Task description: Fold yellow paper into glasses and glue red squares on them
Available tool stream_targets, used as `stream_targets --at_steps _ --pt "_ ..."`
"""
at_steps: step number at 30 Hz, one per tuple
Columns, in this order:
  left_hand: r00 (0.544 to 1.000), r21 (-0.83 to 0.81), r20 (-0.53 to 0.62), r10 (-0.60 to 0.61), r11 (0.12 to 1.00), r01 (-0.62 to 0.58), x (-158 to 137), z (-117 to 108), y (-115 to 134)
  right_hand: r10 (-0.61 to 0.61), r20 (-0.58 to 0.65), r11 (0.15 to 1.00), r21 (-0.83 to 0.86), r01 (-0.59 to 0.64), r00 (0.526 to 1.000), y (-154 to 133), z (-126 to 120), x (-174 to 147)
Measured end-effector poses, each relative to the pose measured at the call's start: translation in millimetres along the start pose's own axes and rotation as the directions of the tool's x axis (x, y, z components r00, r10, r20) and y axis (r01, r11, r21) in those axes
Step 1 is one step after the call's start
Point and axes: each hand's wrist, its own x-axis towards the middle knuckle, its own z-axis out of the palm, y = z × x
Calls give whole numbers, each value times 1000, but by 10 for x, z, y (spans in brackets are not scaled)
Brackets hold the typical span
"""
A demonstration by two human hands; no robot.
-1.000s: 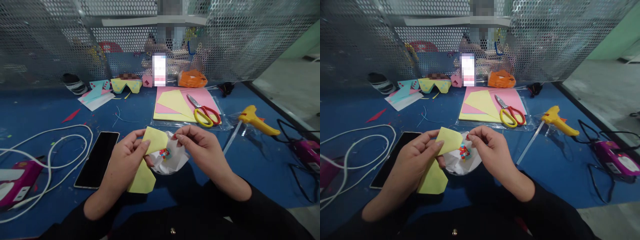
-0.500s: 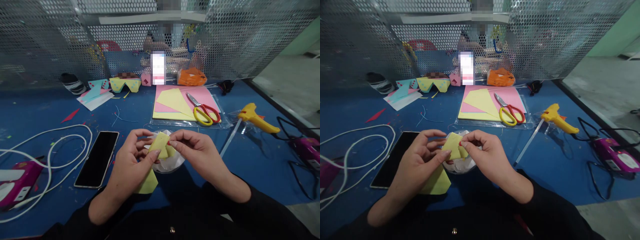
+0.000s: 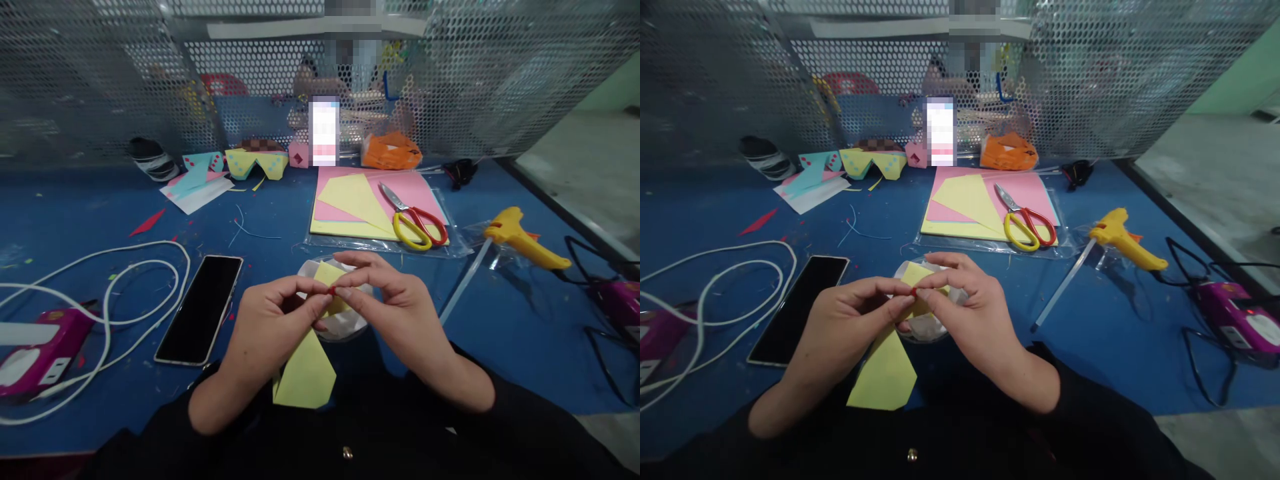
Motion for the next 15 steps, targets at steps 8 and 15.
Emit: stream_targets --at_steps 8,15 --pt "1000 -30 3 0 1000 0 -7 -6 5 -73 -50 996 -52 71 996 37 64 -44" --pt "1000 -40 11 11 999 -11 -14 -10 23 -124 -77 985 -132 113 989 39 80 -68"
